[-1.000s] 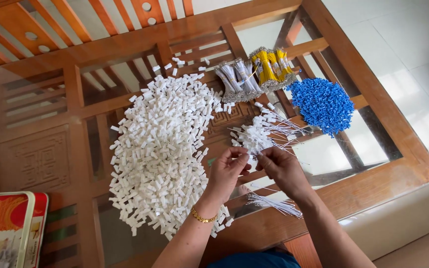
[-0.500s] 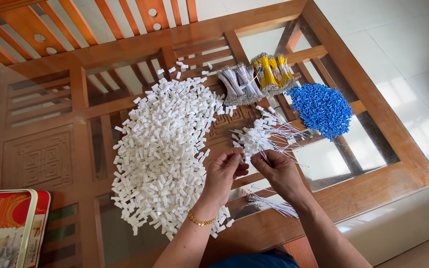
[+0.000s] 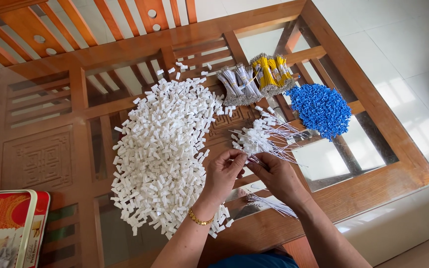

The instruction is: Assembling wires into plastic connector housings at a table.

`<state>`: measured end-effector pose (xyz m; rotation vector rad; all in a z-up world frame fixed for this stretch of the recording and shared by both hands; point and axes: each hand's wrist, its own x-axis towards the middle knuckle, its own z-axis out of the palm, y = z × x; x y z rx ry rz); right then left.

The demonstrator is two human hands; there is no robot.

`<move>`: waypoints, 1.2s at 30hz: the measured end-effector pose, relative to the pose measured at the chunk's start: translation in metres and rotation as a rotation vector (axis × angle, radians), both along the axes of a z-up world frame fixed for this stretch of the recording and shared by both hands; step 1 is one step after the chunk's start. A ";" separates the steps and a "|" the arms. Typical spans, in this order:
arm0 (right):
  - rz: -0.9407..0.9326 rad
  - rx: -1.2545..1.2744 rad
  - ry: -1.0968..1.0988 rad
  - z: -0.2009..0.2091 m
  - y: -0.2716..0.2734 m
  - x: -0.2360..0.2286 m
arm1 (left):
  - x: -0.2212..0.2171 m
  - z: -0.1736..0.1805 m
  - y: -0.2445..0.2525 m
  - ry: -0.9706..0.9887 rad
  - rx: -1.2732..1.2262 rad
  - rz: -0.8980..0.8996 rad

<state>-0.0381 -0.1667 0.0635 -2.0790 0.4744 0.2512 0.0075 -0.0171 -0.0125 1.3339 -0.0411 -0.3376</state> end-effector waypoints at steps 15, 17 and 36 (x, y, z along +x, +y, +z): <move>-0.084 0.011 -0.154 -0.005 0.003 -0.002 | -0.001 0.006 0.002 0.240 -0.381 0.075; -0.085 0.004 -0.157 -0.004 0.004 -0.003 | 0.000 0.005 0.002 0.259 -0.418 0.082; -0.124 -0.035 -0.241 0.003 0.010 -0.006 | 0.000 -0.010 -0.003 0.343 -0.686 0.065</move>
